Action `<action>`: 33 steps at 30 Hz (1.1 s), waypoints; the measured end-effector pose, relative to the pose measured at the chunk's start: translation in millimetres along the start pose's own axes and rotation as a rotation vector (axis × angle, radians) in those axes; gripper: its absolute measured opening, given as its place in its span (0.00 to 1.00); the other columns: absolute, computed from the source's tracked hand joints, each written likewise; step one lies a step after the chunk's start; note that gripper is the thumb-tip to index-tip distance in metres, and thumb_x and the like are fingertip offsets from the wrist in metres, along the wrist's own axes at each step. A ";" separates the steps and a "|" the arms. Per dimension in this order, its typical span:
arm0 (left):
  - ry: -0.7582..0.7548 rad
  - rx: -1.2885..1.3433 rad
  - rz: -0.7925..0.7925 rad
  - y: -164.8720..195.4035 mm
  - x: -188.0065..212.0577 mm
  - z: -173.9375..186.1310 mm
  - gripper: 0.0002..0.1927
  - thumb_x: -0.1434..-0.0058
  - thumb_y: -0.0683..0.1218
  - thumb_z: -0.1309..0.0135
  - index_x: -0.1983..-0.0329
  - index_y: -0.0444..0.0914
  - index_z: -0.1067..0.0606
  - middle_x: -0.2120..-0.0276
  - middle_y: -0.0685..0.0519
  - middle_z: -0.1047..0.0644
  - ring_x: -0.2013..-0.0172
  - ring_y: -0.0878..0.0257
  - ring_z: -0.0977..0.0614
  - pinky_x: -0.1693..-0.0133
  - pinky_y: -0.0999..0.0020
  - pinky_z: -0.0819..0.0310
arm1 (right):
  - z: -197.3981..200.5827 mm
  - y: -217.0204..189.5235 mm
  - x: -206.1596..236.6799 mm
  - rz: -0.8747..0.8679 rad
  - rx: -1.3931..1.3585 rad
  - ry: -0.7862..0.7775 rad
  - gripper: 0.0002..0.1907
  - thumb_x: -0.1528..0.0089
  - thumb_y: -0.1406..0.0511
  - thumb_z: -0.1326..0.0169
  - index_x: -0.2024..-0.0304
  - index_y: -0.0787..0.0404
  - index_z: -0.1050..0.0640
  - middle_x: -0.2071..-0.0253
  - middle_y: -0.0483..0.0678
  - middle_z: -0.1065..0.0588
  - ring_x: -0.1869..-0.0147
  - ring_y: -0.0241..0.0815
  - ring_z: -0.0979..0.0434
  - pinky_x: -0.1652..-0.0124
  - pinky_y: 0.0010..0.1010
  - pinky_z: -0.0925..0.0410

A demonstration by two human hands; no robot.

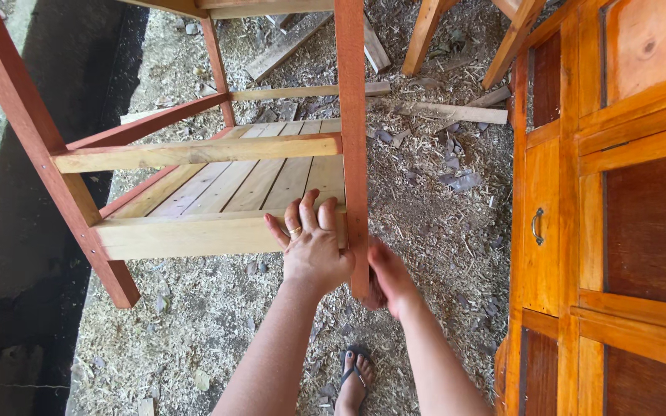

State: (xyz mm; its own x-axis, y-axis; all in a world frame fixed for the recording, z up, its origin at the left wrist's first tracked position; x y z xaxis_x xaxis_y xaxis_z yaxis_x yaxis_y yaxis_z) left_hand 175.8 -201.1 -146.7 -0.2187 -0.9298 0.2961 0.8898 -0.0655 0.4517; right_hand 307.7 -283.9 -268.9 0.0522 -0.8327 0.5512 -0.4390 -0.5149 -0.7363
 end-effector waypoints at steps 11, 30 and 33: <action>0.036 0.049 -0.024 2.7 2.4 6.4 0.45 0.53 0.54 0.44 0.31 0.42 0.43 0.30 0.44 0.48 0.28 0.41 0.55 0.35 0.28 0.83 | 2.3 -28.9 -23.4 0.078 -0.067 0.091 0.34 0.39 0.67 0.47 0.30 0.60 0.35 0.43 0.53 0.22 0.47 0.43 0.20 0.48 0.36 0.27; -0.026 0.017 -0.003 3.2 2.6 3.5 0.46 0.57 0.49 0.45 0.31 0.44 0.44 0.29 0.45 0.48 0.28 0.42 0.55 0.34 0.29 0.82 | -1.6 -48.6 -24.6 0.048 0.004 0.182 0.35 0.37 0.71 0.51 0.27 0.58 0.41 0.35 0.57 0.28 0.39 0.44 0.22 0.42 0.38 0.30; 0.008 0.020 -0.010 1.4 2.7 4.4 0.46 0.57 0.49 0.46 0.31 0.43 0.44 0.30 0.45 0.47 0.28 0.42 0.54 0.34 0.28 0.82 | -5.7 -37.4 -11.5 0.045 -0.036 0.147 0.32 0.35 0.68 0.53 0.27 0.57 0.39 0.35 0.52 0.27 0.38 0.41 0.23 0.42 0.35 0.30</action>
State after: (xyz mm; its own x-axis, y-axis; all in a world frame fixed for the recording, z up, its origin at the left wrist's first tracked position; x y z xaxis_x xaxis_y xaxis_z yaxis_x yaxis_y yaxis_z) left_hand 174.6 -202.1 -141.6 -0.2244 -0.9320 0.2846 0.8794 -0.0679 0.4711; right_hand 318.4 -253.9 -245.4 -0.0993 -0.8145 0.5716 -0.4701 -0.4679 -0.7484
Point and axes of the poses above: each hand's wrist, its own x-axis away from the middle knuckle, its own z-axis out of the back of the hand, y = z × x, the point moved 8 cm from there along -x, towards the middle knuckle
